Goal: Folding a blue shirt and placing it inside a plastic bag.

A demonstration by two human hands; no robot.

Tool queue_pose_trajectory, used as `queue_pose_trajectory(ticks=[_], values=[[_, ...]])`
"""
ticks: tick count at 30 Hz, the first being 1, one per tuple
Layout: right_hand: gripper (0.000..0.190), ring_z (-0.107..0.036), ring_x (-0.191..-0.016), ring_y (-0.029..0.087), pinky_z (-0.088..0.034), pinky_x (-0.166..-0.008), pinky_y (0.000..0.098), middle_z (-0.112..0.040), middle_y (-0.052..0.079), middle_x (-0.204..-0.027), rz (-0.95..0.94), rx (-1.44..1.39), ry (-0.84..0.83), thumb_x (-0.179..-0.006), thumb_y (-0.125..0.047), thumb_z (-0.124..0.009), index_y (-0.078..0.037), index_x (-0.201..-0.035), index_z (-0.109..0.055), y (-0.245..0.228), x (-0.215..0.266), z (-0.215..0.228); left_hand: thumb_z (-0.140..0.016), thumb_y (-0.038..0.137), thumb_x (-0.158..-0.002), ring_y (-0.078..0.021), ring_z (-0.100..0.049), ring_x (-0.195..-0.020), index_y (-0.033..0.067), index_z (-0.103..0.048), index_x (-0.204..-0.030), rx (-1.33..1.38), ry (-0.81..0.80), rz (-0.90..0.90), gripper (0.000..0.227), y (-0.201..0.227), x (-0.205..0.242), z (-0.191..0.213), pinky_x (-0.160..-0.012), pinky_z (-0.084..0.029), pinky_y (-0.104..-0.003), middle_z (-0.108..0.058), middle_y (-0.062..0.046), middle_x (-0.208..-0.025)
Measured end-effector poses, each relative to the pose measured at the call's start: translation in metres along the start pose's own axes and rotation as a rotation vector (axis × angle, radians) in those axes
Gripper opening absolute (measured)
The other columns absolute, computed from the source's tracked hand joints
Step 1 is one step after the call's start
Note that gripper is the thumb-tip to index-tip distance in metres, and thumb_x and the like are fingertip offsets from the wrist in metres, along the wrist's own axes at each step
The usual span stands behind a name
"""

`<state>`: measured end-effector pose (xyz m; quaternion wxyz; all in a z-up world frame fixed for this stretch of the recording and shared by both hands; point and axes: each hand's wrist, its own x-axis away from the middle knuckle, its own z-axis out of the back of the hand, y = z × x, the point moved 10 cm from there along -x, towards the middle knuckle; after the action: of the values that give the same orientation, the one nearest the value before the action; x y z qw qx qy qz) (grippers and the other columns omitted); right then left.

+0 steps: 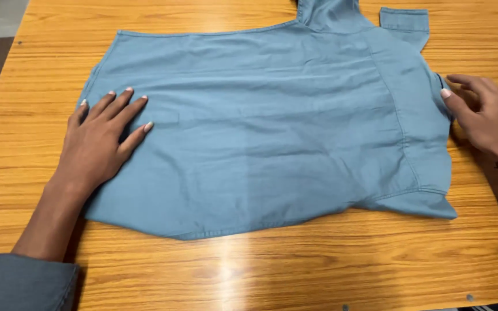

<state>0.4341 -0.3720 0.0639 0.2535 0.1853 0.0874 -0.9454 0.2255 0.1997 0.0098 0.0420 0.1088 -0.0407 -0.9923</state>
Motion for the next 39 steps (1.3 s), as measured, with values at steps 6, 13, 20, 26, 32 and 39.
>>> queue_pose_trajectory(ticks=[6, 13, 20, 26, 32, 39], values=[[0.045, -0.063, -0.097, 0.024, -0.055, -0.089, 0.0325, -0.065, 0.014, -0.102, 0.093, 0.029, 0.222, -0.117, -0.039, -0.068, 0.002, -0.1, -0.067, 0.08, 0.037, -0.03, -0.051, 0.055, -0.102, -0.0242, -0.042, -0.146, 0.0267, -0.058, -0.146, -0.112, 0.106, -0.047, 0.053, 0.016, 0.004, 0.02, -0.12, -0.025, -0.057, -0.052, -0.003, -0.156], [0.061, -0.057, -0.047, 0.022, -0.046, -0.046, 0.0349, -0.061, 0.012, -0.052, -0.58, -0.132, -0.345, -0.106, -0.046, -0.065, 0.002, -0.069, -0.066, 0.043, 0.084, -0.037, -0.067, 0.057, -0.089, -0.0262, -0.057, -0.134, 0.0158, -0.07, -0.125, 0.441, 0.037, -0.62, 0.054, 0.17, 0.048, 0.064, -0.114, -0.039, -0.052, -0.069, -0.006, -0.135], [0.048, -0.073, -0.075, 0.023, -0.061, -0.07, 0.0397, -0.074, 0.015, -0.088, -0.501, -0.722, -0.182, -0.095, -0.043, -0.064, 0.003, -0.109, -0.069, 0.001, 0.087, -0.004, -0.076, 0.042, -0.087, -0.0264, -0.06, -0.126, 0.0085, -0.071, -0.126, 0.489, 0.028, -0.834, 0.052, 0.207, 0.072, 0.053, -0.109, -0.043, -0.049, -0.07, -0.01, -0.13], [0.083, -0.064, -0.127, 0.028, -0.055, -0.104, 0.0378, -0.064, 0.018, -0.139, -0.042, -1.153, -0.27, -0.094, -0.051, -0.072, -0.004, -0.157, -0.043, 0.024, 0.093, -0.042, -0.079, 0.016, -0.091, -0.019, -0.074, -0.094, 0.0099, -0.077, -0.107, 0.314, 0.409, -0.643, 0.018, 0.176, 0.063, 0.074, -0.082, -0.056, -0.037, -0.078, -0.004, -0.095], [0.061, -0.059, -0.123, 0.038, -0.051, -0.1, 0.0422, -0.058, 0.03, -0.136, 0.29, -0.311, -0.162, -0.078, -0.028, -0.081, 0.003, -0.126, -0.062, -0.057, 0.098, -0.03, -0.079, 0.012, -0.089, -0.0223, -0.069, -0.069, 0.0088, -0.077, -0.109, 0.399, 0.439, -0.372, 0.021, 0.151, 0.051, 0.083, -0.064, -0.052, -0.036, -0.076, -0.006, -0.085], [0.031, -0.061, -0.061, 0.031, -0.046, -0.058, 0.0446, -0.065, 0.015, -0.078, -0.243, -0.491, -0.026, -0.106, -0.023, -0.051, 0.003, -0.113, -0.068, 0.074, 0.111, -0.052, -0.08, 0.014, -0.09, -0.0201, -0.07, -0.069, 0.0095, -0.078, -0.109, 0.363, 0.439, -0.377, 0.019, 0.151, 0.049, 0.082, -0.064, -0.053, -0.035, -0.076, -0.006, -0.084]])
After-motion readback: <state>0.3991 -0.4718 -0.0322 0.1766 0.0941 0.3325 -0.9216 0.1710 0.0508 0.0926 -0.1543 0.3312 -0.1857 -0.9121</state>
